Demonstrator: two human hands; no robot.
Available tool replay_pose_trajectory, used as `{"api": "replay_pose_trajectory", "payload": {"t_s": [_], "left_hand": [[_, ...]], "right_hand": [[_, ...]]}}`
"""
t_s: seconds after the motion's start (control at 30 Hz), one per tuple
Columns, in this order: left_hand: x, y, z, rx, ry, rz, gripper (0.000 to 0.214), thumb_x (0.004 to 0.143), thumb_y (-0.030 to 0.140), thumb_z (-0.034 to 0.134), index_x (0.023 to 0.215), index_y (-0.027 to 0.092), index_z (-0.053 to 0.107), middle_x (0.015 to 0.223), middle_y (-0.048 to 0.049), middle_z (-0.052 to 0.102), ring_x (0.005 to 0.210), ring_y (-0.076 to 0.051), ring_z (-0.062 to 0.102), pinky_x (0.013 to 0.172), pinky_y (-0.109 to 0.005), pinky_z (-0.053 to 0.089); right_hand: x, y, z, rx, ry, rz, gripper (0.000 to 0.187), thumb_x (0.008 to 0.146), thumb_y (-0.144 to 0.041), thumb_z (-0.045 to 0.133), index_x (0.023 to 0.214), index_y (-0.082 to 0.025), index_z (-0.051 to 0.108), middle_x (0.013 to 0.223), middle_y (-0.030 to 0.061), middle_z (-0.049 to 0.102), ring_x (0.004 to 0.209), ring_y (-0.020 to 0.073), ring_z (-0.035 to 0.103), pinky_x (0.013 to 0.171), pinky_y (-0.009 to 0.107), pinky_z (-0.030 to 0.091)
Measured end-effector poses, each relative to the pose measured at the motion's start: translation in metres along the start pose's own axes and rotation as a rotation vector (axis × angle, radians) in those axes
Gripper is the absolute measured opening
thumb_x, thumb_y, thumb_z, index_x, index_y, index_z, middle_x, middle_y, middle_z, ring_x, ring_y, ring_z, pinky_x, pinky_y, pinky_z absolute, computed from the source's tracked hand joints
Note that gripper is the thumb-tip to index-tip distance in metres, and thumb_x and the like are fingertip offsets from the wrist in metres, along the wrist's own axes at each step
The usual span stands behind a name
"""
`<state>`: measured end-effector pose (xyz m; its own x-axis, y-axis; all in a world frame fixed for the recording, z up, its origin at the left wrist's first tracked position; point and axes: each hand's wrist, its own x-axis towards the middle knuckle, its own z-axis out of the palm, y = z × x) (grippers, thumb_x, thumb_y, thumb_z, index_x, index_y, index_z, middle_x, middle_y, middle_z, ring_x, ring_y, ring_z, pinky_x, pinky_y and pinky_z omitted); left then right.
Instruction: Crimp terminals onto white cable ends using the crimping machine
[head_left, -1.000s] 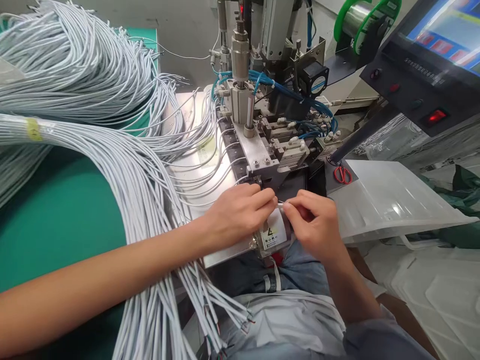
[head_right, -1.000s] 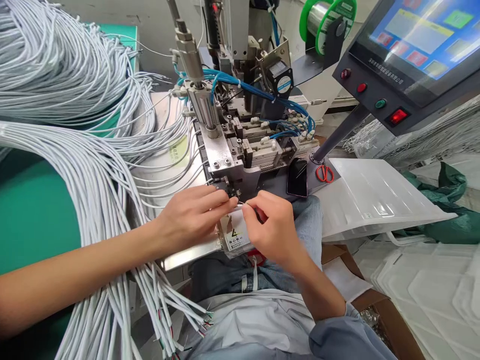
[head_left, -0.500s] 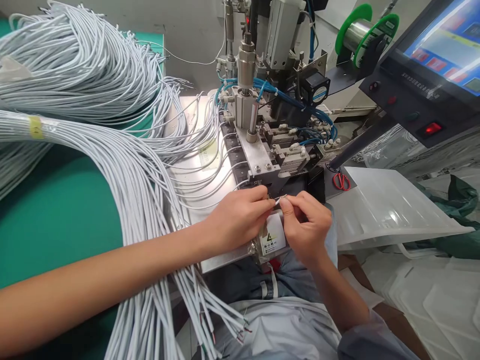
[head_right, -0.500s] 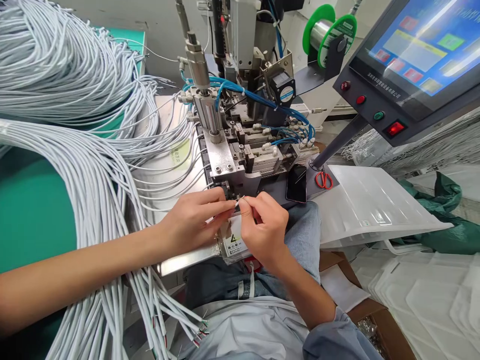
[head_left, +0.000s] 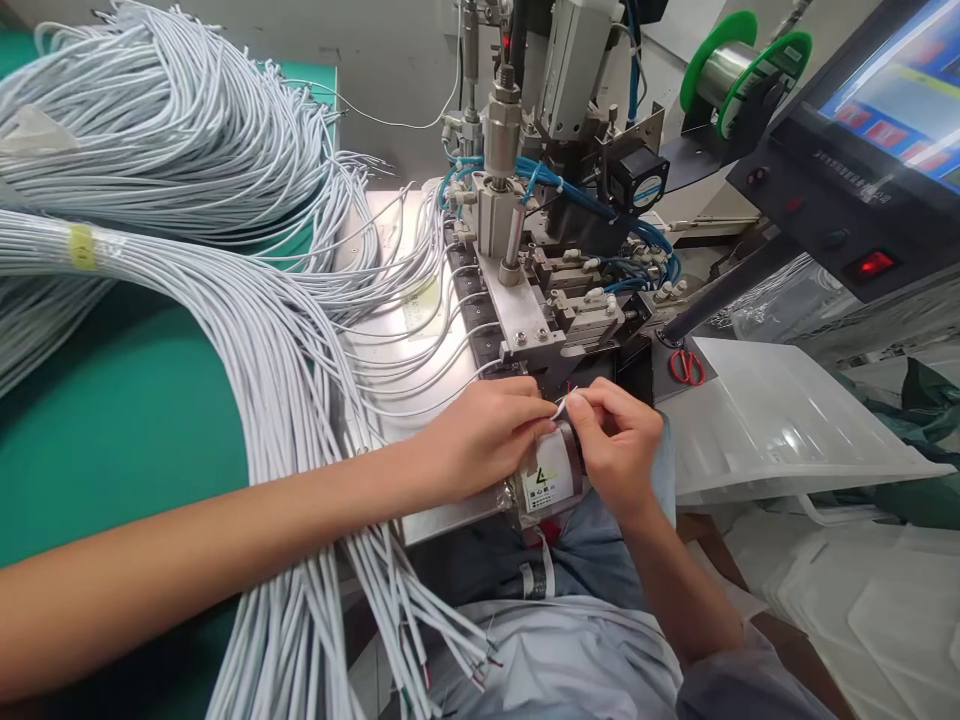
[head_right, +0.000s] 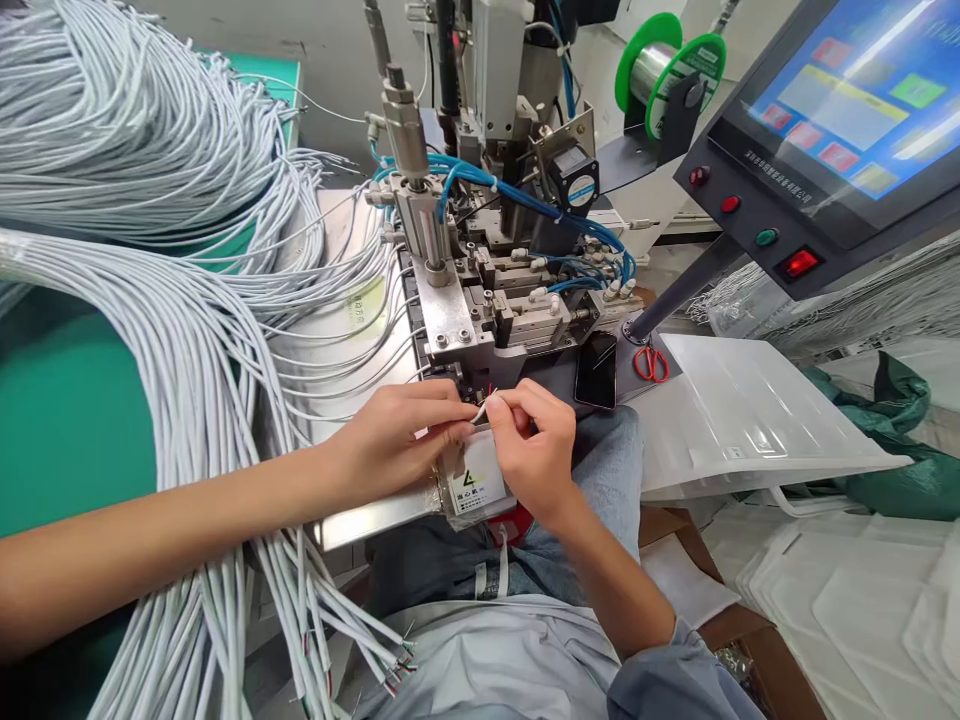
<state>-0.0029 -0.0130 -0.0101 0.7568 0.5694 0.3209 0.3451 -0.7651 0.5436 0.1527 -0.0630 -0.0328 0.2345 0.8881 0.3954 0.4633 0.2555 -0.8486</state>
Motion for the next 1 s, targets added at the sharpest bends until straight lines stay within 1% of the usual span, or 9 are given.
{"api": "replay_pose_trajectory", "payload": {"t_s": [0.13,0.2,0.3,0.43,0.53,0.6,0.73,0.9,1.0], "left_hand": [[0.002,-0.006,-0.001,0.298,-0.162,-0.089,0.021,0.086,0.011,0.043,0.076,0.011,0.062,0.075,-0.0035,0.053,0.054,-0.008,0.046,0.051,-0.02,0.038],[0.004,-0.01,0.0,0.35,-0.224,-0.128,0.022,0.086,0.01,0.042,0.077,0.011,0.062,0.078,-0.0049,0.054,0.056,-0.008,0.048,0.053,-0.02,0.04],[0.006,-0.014,0.001,0.339,-0.275,-0.161,0.025,0.087,0.011,0.04,0.079,0.012,0.063,0.082,-0.0065,0.056,0.063,-0.011,0.053,0.059,-0.022,0.043],[0.006,-0.012,0.0,0.349,-0.303,-0.169,0.024,0.086,0.011,0.04,0.077,0.012,0.062,0.078,-0.006,0.056,0.062,-0.012,0.054,0.06,-0.023,0.044],[0.005,-0.01,-0.001,0.376,-0.289,-0.151,0.019,0.082,0.009,0.043,0.08,0.012,0.062,0.075,-0.005,0.055,0.059,-0.012,0.053,0.057,-0.023,0.044],[0.003,-0.011,-0.001,0.391,-0.285,-0.127,0.019,0.081,0.009,0.044,0.086,0.013,0.062,0.076,-0.0045,0.055,0.058,-0.012,0.054,0.055,-0.023,0.044],[0.001,-0.014,0.0,0.414,-0.297,-0.082,0.03,0.08,0.009,0.044,0.105,0.014,0.059,0.081,-0.0044,0.055,0.058,-0.013,0.055,0.054,-0.024,0.045],[0.002,-0.014,0.0,0.474,-0.335,-0.05,0.029,0.08,0.009,0.047,0.105,0.014,0.059,0.087,-0.007,0.055,0.064,-0.015,0.059,0.057,-0.026,0.047],[0.005,-0.01,-0.002,0.528,-0.395,-0.043,0.03,0.08,0.007,0.048,0.107,0.012,0.058,0.093,-0.0097,0.056,0.072,-0.017,0.061,0.06,-0.027,0.048]], "right_hand": [[0.006,0.019,0.0,0.073,-0.132,0.195,0.02,0.082,-0.027,0.052,0.068,-0.017,0.062,0.063,-0.0006,0.052,0.059,0.0108,0.047,0.053,0.024,0.037],[0.009,0.028,0.002,0.131,-0.172,0.292,0.019,0.08,-0.029,0.052,0.071,-0.017,0.063,0.066,0.0002,0.056,0.06,0.0116,0.049,0.055,0.024,0.039],[0.013,0.035,0.006,0.206,-0.227,0.379,0.017,0.077,-0.031,0.055,0.071,-0.017,0.06,0.061,-0.0016,0.054,0.055,0.0101,0.046,0.053,0.023,0.038],[0.016,0.034,0.011,0.242,-0.268,0.408,0.02,0.074,-0.032,0.056,0.062,-0.017,0.053,0.054,-0.0037,0.047,0.051,0.0083,0.04,0.048,0.022,0.033],[0.017,0.033,0.012,0.268,-0.283,0.411,0.02,0.074,-0.032,0.056,0.062,-0.017,0.052,0.052,-0.0048,0.043,0.049,0.0075,0.036,0.046,0.021,0.03],[0.018,0.034,0.012,0.278,-0.301,0.425,0.021,0.075,-0.033,0.056,0.063,-0.017,0.051,0.052,-0.0053,0.042,0.047,0.0071,0.035,0.045,0.022,0.029],[0.021,0.035,0.012,0.278,-0.349,0.461,0.022,0.075,-0.035,0.055,0.062,-0.017,0.05,0.05,-0.0053,0.041,0.047,0.0074,0.035,0.044,0.022,0.028],[0.024,0.036,0.011,0.326,-0.382,0.49,0.024,0.073,-0.035,0.056,0.058,-0.017,0.049,0.049,-0.0056,0.04,0.046,0.0074,0.035,0.044,0.022,0.028],[0.023,0.037,0.012,0.373,-0.389,0.519,0.023,0.073,-0.034,0.056,0.059,-0.017,0.049,0.049,-0.0061,0.038,0.045,0.0069,0.033,0.044,0.022,0.026]]}}
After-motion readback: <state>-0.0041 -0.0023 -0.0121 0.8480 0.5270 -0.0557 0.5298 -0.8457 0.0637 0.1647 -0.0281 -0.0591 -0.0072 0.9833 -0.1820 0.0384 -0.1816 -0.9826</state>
